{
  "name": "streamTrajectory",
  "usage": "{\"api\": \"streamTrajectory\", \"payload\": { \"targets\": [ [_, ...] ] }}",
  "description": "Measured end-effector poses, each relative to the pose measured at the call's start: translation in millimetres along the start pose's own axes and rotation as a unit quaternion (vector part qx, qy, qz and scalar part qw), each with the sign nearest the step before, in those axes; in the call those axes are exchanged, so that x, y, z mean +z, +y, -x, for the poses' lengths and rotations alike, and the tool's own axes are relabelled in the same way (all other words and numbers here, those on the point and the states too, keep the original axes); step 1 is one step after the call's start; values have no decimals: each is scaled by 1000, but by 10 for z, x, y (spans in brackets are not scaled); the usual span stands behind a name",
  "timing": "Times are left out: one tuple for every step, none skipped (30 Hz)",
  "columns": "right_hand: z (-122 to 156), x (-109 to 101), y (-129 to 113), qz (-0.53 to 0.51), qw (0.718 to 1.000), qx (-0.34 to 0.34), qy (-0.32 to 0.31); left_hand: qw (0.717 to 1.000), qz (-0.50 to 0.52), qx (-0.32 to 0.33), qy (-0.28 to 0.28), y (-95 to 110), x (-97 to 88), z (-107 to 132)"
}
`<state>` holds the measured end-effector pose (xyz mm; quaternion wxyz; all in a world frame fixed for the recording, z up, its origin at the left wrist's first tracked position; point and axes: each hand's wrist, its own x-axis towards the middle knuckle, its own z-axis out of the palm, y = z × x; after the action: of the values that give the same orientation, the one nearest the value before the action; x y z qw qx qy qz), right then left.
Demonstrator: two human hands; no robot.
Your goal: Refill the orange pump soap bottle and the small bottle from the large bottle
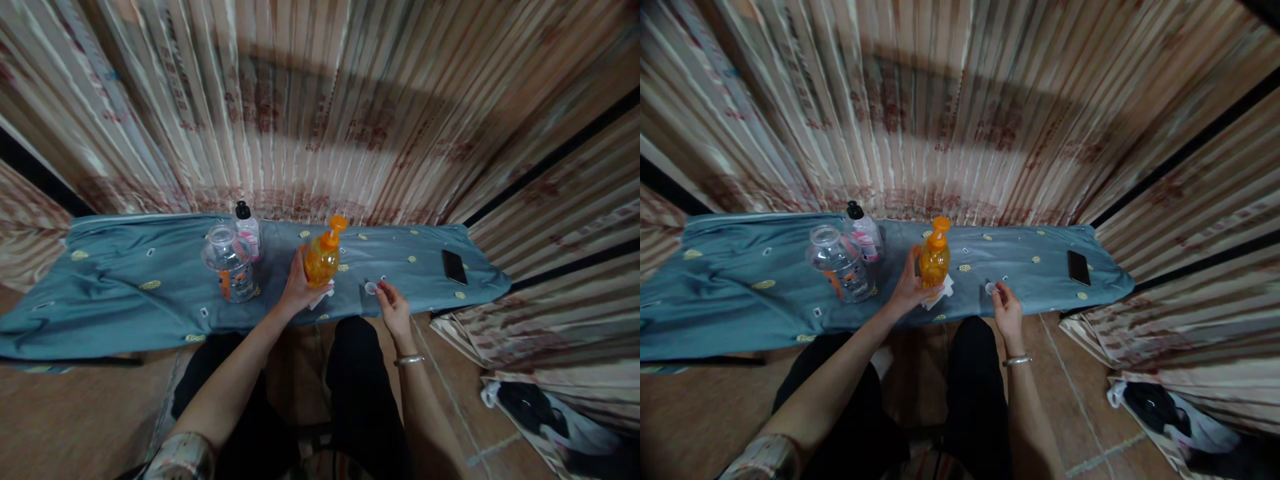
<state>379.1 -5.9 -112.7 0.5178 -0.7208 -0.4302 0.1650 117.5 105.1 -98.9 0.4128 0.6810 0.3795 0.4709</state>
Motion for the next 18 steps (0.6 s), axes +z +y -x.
{"api": "streamTrajectory", "payload": {
  "targets": [
    [-3,-25,41,10,1000,3,4,1000,0,-1,0,10,5,-17],
    [-9,-40,71,22,1000,5,7,1000,2,-4,0,19,10,-34],
    [-19,-46,92,36,999,4,7,1000,5,-7,0,27,16,-49],
    [-32,-43,107,53,999,2,4,1000,9,-10,0,32,20,-60],
    [-48,-33,117,71,997,0,0,1000,12,-14,1,36,24,-69],
    [-65,-17,124,93,996,-3,-5,1000,15,-17,2,39,27,-75],
    [-85,2,131,116,993,-9,-8,1000,17,-18,5,39,30,-79],
    [-107,23,138,140,990,-16,-8,1000,18,-16,6,38,31,-82],
    [-130,44,145,163,986,-26,-7,1000,21,-12,8,36,32,-85],
    [-156,65,154,183,982,-37,-5,1000,24,-8,9,34,32,-88],
    [-183,83,163,199,979,-49,-3,1000,26,-5,9,32,32,-93],
    [-210,101,172,209,976,-58,-4,1000,28,-3,8,31,31,-97],
    [-236,117,180,217,974,-66,-6,1000,30,-3,7,31,31,-103],
    [-260,133,186,223,972,-71,-10,1000,30,-5,7,32,31,-110],
    [-281,149,190,230,970,-76,-16,1000,29,-8,7,36,32,-117],
    [-296,167,191,236,968,-81,-23,999,30,-10,7,41,34,-124],
    [-305,188,190,241,966,-86,-31,999,33,-11,6,47,38,-131],
    [-306,211,188,244,965,-91,-39,999,38,-12,4,54,42,-139]
  ]
}}
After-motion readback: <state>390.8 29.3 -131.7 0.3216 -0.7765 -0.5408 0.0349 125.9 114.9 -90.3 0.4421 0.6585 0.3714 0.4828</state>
